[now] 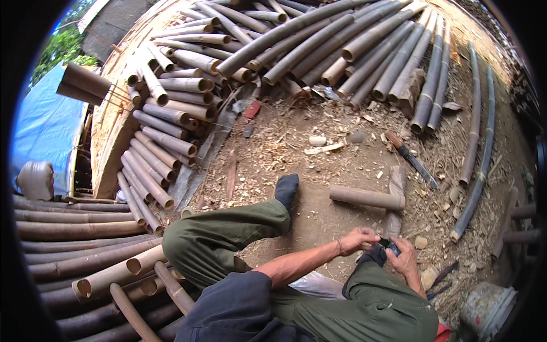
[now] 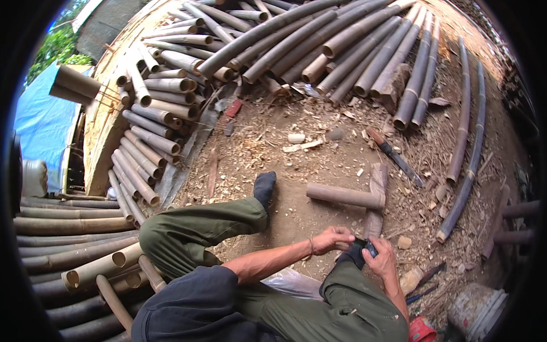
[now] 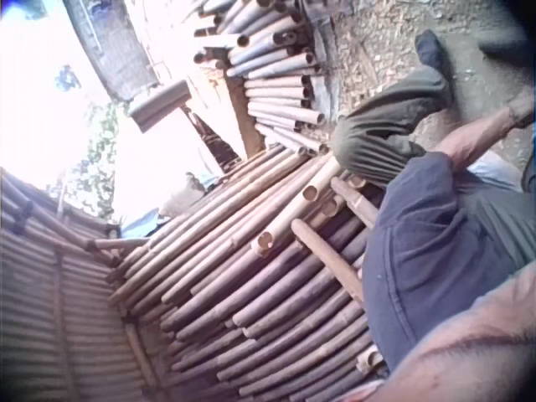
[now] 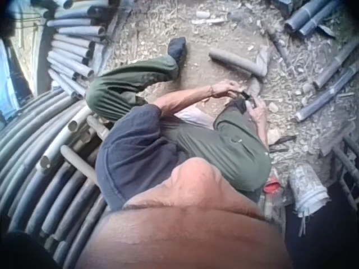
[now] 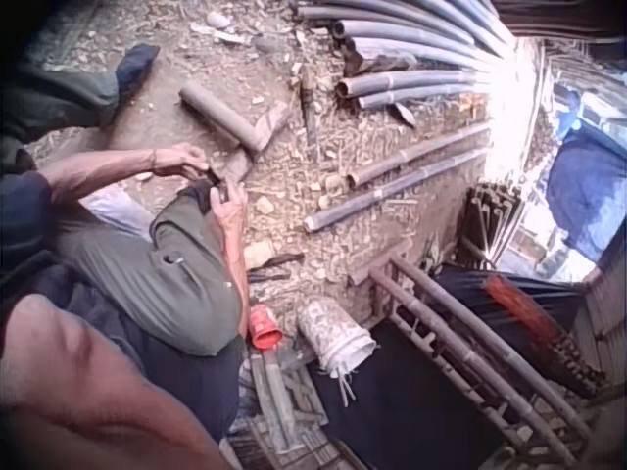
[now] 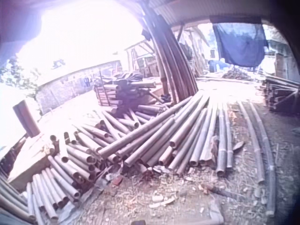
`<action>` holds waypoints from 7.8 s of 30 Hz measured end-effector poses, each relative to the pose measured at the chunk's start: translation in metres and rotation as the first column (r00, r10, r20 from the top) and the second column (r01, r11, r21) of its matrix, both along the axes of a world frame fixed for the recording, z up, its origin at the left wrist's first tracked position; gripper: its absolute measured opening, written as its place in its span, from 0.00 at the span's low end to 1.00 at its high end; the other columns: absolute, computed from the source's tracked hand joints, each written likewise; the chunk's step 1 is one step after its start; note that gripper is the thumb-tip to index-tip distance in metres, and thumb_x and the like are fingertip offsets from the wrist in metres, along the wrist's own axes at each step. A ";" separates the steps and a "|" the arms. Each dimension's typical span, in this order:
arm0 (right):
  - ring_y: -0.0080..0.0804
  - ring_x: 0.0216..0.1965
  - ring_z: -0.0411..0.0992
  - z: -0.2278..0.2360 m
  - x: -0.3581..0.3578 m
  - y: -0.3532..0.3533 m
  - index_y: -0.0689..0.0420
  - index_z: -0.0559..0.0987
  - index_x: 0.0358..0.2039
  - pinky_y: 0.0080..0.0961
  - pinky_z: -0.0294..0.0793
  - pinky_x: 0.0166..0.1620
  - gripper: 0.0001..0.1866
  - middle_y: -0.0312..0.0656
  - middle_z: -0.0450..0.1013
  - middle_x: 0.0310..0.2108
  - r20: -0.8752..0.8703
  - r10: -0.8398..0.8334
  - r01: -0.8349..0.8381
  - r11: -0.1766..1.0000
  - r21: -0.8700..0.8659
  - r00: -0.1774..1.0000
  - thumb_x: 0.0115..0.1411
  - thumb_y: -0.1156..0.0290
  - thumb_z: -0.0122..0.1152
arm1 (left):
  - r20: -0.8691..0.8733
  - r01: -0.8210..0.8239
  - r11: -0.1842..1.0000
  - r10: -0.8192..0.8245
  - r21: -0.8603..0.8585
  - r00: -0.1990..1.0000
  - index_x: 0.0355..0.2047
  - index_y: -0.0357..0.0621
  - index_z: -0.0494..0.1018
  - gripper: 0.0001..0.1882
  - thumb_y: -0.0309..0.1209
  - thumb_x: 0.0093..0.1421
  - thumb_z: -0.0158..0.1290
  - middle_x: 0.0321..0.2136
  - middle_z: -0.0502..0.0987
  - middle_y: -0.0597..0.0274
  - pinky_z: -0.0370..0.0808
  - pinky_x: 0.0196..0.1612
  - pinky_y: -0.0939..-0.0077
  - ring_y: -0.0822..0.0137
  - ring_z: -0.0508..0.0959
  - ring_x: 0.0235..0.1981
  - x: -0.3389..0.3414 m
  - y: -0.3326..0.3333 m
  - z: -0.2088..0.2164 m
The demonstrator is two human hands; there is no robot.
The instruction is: The person assembles a bamboo frame by fitting notched pieces together, then uses a knife to shave and smooth the joints. They measure the assembled frame with a tape measure and later select additional bamboo poles from a pile.
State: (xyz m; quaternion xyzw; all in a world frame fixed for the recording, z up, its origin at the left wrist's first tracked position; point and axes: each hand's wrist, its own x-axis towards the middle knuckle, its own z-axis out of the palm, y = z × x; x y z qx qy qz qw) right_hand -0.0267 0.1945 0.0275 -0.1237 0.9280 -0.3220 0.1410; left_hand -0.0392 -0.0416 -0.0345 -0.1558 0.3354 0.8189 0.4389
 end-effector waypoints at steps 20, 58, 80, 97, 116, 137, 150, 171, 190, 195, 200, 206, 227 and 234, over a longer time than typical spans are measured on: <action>0.41 0.47 0.72 0.008 -0.127 0.083 0.50 0.79 0.49 0.37 0.77 0.49 0.27 0.41 0.74 0.47 -0.217 0.011 0.090 0.889 0.449 0.976 0.47 0.56 0.63 | -0.127 -0.537 0.636 0.573 -0.554 0.810 0.41 0.34 0.73 0.11 0.28 0.61 0.58 0.24 0.74 0.65 0.74 0.22 0.82 0.76 0.73 0.20 -0.066 -0.101 -0.060; 0.49 0.55 0.67 0.121 0.121 -0.043 0.63 0.74 0.46 0.46 0.64 0.56 0.29 0.58 0.67 0.53 0.439 -0.544 0.454 -0.115 -0.883 0.716 0.55 0.49 0.56 | -0.150 -0.607 -0.066 -0.943 -0.792 0.297 0.59 0.42 0.62 0.37 0.38 0.50 0.61 0.60 0.63 0.50 0.63 0.62 0.53 0.51 0.61 0.63 -0.075 -0.076 0.001; 0.52 0.55 0.63 0.196 0.003 -0.059 0.69 0.70 0.51 0.45 0.60 0.59 0.45 0.58 0.65 0.52 -0.070 -0.277 0.217 0.863 -0.456 0.958 0.58 0.34 0.47 | -0.100 -0.627 -0.012 -0.985 -0.779 0.143 0.62 0.58 0.63 0.34 0.50 0.56 0.56 0.52 0.68 0.58 0.64 0.55 0.56 0.56 0.68 0.55 -0.262 -0.173 -0.026; 0.52 0.51 0.65 0.181 -0.113 -0.082 0.70 0.71 0.50 0.43 0.63 0.56 0.39 0.59 0.67 0.49 0.006 -0.395 0.360 0.830 -0.426 0.919 0.58 0.42 0.46 | -0.349 -0.493 -0.023 -0.677 -0.870 0.648 0.47 0.38 0.65 0.35 0.46 0.47 0.67 0.47 0.69 0.41 0.73 0.52 0.55 0.43 0.73 0.49 -0.483 -0.139 -0.018; 0.49 0.50 0.66 0.152 -0.208 -0.130 0.69 0.71 0.49 0.39 0.63 0.56 0.20 0.54 0.68 0.47 -0.224 -0.802 0.757 0.596 -0.266 0.553 0.66 0.64 0.48 | -0.575 -0.693 -0.260 -0.407 -0.672 0.710 0.48 0.41 0.71 0.26 0.38 0.48 0.58 0.44 0.71 0.48 0.69 0.55 0.56 0.48 0.70 0.51 -0.480 -0.254 0.089; 0.52 0.53 0.68 0.141 -0.243 -0.156 0.66 0.74 0.50 0.38 0.64 0.57 0.23 0.55 0.71 0.50 -0.426 -0.825 0.900 0.432 -0.054 0.371 0.67 0.57 0.52 | -0.185 -0.716 -0.590 -0.709 -0.373 0.680 0.58 0.39 0.64 0.24 0.32 0.61 0.45 0.55 0.66 0.52 0.63 0.57 0.55 0.55 0.64 0.58 -0.500 -0.425 0.065; 0.53 0.53 0.68 0.135 -0.257 -0.161 0.65 0.74 0.50 0.40 0.65 0.56 0.23 0.56 0.72 0.49 -0.353 -0.870 0.920 0.388 -0.061 0.344 0.65 0.58 0.54 | -0.280 0.184 0.975 -0.143 0.126 0.949 0.58 0.30 0.63 0.36 0.41 0.54 0.54 0.55 0.69 0.37 0.70 0.58 0.51 0.48 0.75 0.52 -0.469 -0.459 0.163; 0.51 0.51 0.69 0.104 -0.292 -0.143 0.66 0.75 0.49 0.39 0.66 0.55 0.24 0.56 0.72 0.47 -0.355 -0.827 0.884 0.467 -0.004 0.435 0.66 0.56 0.53 | -0.442 -0.123 0.520 -0.551 -0.845 0.708 0.62 0.35 0.50 0.46 0.41 0.47 0.59 0.37 0.77 0.31 0.75 0.46 0.51 0.36 0.78 0.41 -0.382 -0.259 0.101; 0.55 0.57 0.63 0.041 -0.349 -0.194 0.65 0.73 0.51 0.45 0.62 0.59 0.24 0.59 0.68 0.52 -0.293 -0.753 0.808 0.550 0.212 0.589 0.61 0.61 0.57 | -0.112 -0.218 -0.132 -0.548 -0.967 0.829 0.52 0.38 0.62 0.48 0.53 0.37 0.69 0.46 0.74 0.39 0.75 0.49 0.53 0.42 0.77 0.47 -0.413 -0.496 0.111; 0.53 0.62 0.55 0.046 -0.367 -0.275 0.56 0.68 0.57 0.47 0.59 0.62 0.31 0.50 0.58 0.60 -0.214 -0.604 0.632 0.658 0.410 0.768 0.54 0.60 0.61 | -0.306 -0.342 0.061 -0.610 -0.938 0.731 0.59 0.42 0.57 0.50 0.48 0.38 0.68 0.44 0.71 0.39 0.73 0.50 0.53 0.41 0.74 0.46 -0.397 -0.512 0.122; 0.55 0.63 0.54 0.042 -0.383 -0.282 0.55 0.68 0.56 0.51 0.57 0.62 0.30 0.51 0.58 0.60 -0.109 -0.664 0.619 0.607 0.497 0.739 0.52 0.62 0.62 | -0.405 -0.536 -0.032 -0.617 -0.844 0.675 0.61 0.43 0.58 0.51 0.46 0.37 0.66 0.45 0.69 0.42 0.69 0.53 0.54 0.43 0.71 0.47 -0.383 -0.455 0.193; 0.56 0.62 0.55 0.040 -0.394 -0.282 0.54 0.69 0.54 0.51 0.56 0.62 0.29 0.52 0.58 0.59 -0.082 -0.677 0.610 0.596 0.522 0.732 0.52 0.62 0.62 | -0.373 -0.327 0.182 -0.530 -0.927 0.762 0.59 0.36 0.58 0.50 0.44 0.38 0.66 0.47 0.67 0.37 0.66 0.56 0.52 0.39 0.67 0.50 -0.387 -0.454 0.129; 0.51 0.58 0.59 0.043 -0.409 -0.277 0.52 0.70 0.53 0.48 0.62 0.58 0.26 0.49 0.61 0.55 -0.108 -0.671 0.600 0.564 0.568 0.733 0.53 0.63 0.62 | -0.562 -0.568 0.199 -0.582 -0.799 0.587 0.34 0.45 0.81 0.15 0.44 0.56 0.57 0.31 0.80 0.48 0.78 0.39 0.60 0.51 0.81 0.34 -0.542 -0.458 0.114; 0.50 0.58 0.59 0.040 -0.422 -0.290 0.53 0.69 0.53 0.48 0.63 0.57 0.27 0.48 0.60 0.55 -0.092 -0.653 0.572 0.575 0.584 0.751 0.52 0.65 0.63 | -0.028 -0.702 0.677 0.715 -0.220 0.698 0.45 0.34 0.70 0.25 0.35 0.53 0.67 0.38 0.75 0.53 0.78 0.43 0.67 0.60 0.77 0.40 -0.752 -0.451 0.011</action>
